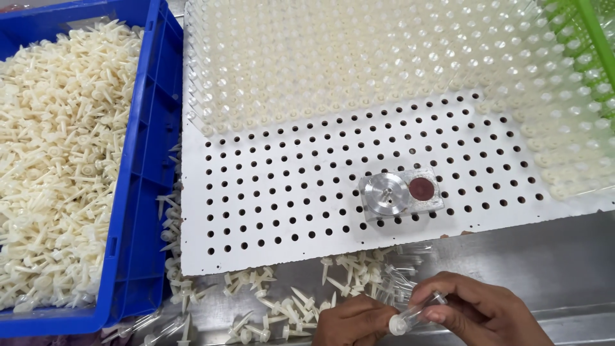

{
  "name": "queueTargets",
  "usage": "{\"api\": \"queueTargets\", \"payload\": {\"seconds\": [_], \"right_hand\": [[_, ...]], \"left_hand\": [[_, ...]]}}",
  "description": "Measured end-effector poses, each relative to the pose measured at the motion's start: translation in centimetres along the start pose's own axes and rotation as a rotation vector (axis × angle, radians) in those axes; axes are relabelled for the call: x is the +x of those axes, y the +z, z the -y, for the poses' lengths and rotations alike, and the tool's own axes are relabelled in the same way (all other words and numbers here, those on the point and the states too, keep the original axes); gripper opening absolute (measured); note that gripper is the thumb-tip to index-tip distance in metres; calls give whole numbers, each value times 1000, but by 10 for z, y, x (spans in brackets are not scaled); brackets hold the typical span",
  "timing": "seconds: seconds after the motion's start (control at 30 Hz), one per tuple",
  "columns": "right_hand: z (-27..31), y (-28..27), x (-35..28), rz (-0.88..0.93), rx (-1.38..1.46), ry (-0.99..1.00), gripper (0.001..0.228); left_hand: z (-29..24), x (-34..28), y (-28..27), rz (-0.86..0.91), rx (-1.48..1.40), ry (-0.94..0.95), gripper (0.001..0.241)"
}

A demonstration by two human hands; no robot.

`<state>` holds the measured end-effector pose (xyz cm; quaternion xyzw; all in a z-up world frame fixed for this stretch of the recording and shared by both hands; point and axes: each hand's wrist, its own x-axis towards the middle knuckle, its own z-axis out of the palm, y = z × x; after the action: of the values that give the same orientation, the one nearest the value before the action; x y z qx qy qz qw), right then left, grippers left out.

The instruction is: The person repeatedly picks up white cotton tips and clear plastic tubes, inserts the cotton tips into the tubes, and places the assembled swabs into a white perforated tray. The process is continuous and repetitive throughout the clip.

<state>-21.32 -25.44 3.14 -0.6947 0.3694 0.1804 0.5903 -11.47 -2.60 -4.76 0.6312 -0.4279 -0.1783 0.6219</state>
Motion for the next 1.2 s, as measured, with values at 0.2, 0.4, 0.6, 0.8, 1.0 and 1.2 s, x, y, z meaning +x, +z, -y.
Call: {"api": "queueTargets", "payload": {"seconds": [0.2,0.4,0.6,0.8,1.0,1.2], "right_hand": [[-27,-13,16,166,356,-203,31],[-40,-18,26,169,396,-106,40],[-35,-9,31,224,666,-35,44],[-22,0,32,134,772,186,46],[-33,1,38,225,882,148,46],[-53,-15,41,186,769,44,51]], "left_hand": [[-5,4,-3,46,-160,-155,22],[-14,9,-7,48,-179,-139,26],[-15,12,-8,43,-177,-255,26],[-18,15,-9,67,-152,-327,26],[-18,15,-8,46,-176,-311,28],[-19,13,-8,57,-206,-298,31]]}}
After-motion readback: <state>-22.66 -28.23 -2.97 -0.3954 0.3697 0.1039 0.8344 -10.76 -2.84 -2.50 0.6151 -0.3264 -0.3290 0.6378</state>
